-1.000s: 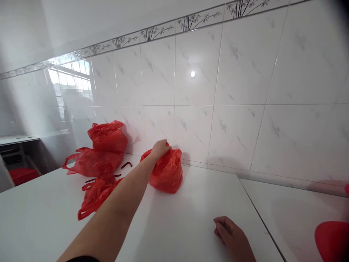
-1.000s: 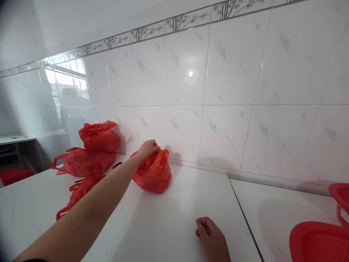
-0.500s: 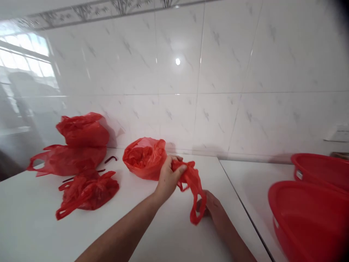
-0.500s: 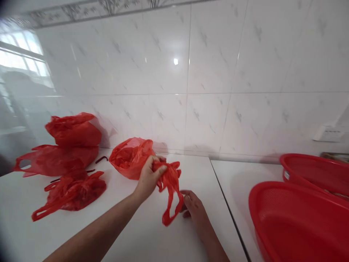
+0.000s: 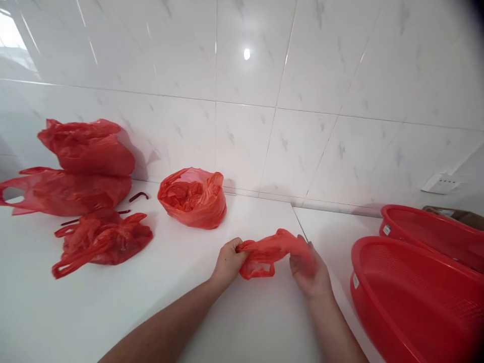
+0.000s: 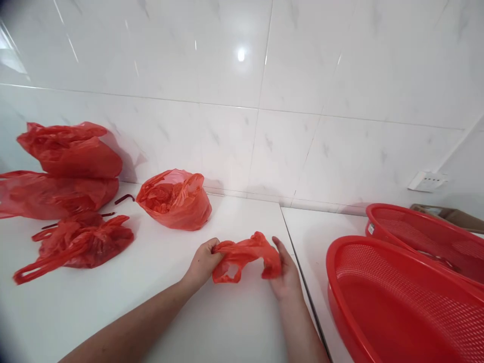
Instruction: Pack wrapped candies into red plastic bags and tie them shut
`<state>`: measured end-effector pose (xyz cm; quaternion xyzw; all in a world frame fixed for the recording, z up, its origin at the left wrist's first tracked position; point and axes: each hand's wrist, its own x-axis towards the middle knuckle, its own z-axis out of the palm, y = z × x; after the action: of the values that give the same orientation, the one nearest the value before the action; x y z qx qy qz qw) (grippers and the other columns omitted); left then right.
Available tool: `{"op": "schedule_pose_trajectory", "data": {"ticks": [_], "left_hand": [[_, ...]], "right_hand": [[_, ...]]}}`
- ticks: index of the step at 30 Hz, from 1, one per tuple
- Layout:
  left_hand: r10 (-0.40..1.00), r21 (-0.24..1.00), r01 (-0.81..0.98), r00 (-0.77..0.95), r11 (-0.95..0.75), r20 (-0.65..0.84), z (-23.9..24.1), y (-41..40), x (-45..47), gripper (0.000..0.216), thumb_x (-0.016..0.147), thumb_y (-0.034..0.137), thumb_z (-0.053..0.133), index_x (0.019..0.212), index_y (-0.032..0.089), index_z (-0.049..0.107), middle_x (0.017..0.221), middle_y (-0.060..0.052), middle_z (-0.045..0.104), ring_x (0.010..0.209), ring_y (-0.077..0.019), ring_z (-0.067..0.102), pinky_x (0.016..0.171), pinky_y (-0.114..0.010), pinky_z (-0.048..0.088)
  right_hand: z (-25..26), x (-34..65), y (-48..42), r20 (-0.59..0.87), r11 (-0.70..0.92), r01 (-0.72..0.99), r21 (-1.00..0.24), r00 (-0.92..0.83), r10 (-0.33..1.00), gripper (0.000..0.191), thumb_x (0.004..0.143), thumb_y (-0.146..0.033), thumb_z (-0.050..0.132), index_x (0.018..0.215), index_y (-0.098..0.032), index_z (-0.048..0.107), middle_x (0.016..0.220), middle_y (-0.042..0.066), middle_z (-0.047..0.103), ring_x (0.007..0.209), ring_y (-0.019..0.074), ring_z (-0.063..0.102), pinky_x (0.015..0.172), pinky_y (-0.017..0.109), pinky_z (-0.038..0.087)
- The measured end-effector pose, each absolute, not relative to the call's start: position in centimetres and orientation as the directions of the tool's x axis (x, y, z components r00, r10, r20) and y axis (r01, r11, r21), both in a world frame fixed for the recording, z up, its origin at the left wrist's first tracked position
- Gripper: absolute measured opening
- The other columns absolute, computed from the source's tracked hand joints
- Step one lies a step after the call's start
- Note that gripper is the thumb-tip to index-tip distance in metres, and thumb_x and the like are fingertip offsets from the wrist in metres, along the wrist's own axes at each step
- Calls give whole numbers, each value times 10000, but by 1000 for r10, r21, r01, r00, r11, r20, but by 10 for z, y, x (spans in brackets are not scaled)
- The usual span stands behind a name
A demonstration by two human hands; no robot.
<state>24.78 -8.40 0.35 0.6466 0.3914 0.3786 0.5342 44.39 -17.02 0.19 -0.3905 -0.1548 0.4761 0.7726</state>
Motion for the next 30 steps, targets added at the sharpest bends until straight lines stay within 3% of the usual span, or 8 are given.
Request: {"op": "schedule_pose_trajectory", "data": {"ticks": [3,7,9,13,17,22,26,30], "left_hand": [[923,989,91,376,-118,75,-2,-86,249,205,718,267,479,560,205,365,523,54,396,487,-102,376,458,-221,273],[945,976,108,291,-189,151,-7,-86,243,175,750,287,485,597,209,451,568,39,471,528,-120,435,482,-228,312],[931,972,90,317,-217,178,-6,-90,241,83,743,287,535,804,236,560,691,24,577,612,-142,520,532,-235,373],[864,965,44,457,-259,211,-1,-104,243,535,715,246,596,1231,296,462,880,-8,653,718,-175,592,620,-267,440],[776,942,27,576,-335,260,-1,-110,246,258,751,170,480,952,266,611,799,-1,643,718,-171,581,632,-271,438],[803,917,26,493,-399,335,-7,-106,251,157,625,75,509,684,213,555,832,-16,581,779,-172,542,685,-282,435],[910,966,-115,323,-233,258,-9,-91,249,83,615,121,551,618,193,509,870,-13,573,810,-157,548,726,-276,443],[987,948,-316,142,-24,72,-5,-69,236,46,631,189,546,646,185,503,693,1,586,656,-144,556,632,-282,451]], "right_hand": [[2,439,-171,-122,265,-585,-766,538,834,242,673,-289,704,889,-236,610,738,-28,632,575,100,562,497,209,476],[3,410,-172,-114,45,-464,-885,310,944,347,682,-351,722,981,-233,590,751,-15,628,593,104,563,495,210,444],[5,392,-173,-58,40,-397,-917,230,971,503,701,-448,703,1127,-245,528,897,31,650,725,152,612,604,274,489],[8,369,-174,-55,43,-359,-932,260,964,608,689,-508,697,1194,-242,486,960,60,652,801,199,628,703,352,504],[12,368,-172,-95,-1,-367,-930,237,967,536,714,-589,615,1097,-216,590,1013,88,654,874,242,624,689,356,506],[7,373,-172,-75,-28,-217,-976,209,975,416,669,-448,717,1017,-235,636,856,38,670,768,206,612,620,309,481],[-3,388,-170,-107,-34,-237,-971,304,947,308,657,-360,740,910,-223,631,770,-2,653,672,157,594,559,270,468],[-9,420,-166,-178,19,-349,-937,523,834,315,542,-285,810,689,-178,552,633,2,638,624,150,619,541,246,493]]}}
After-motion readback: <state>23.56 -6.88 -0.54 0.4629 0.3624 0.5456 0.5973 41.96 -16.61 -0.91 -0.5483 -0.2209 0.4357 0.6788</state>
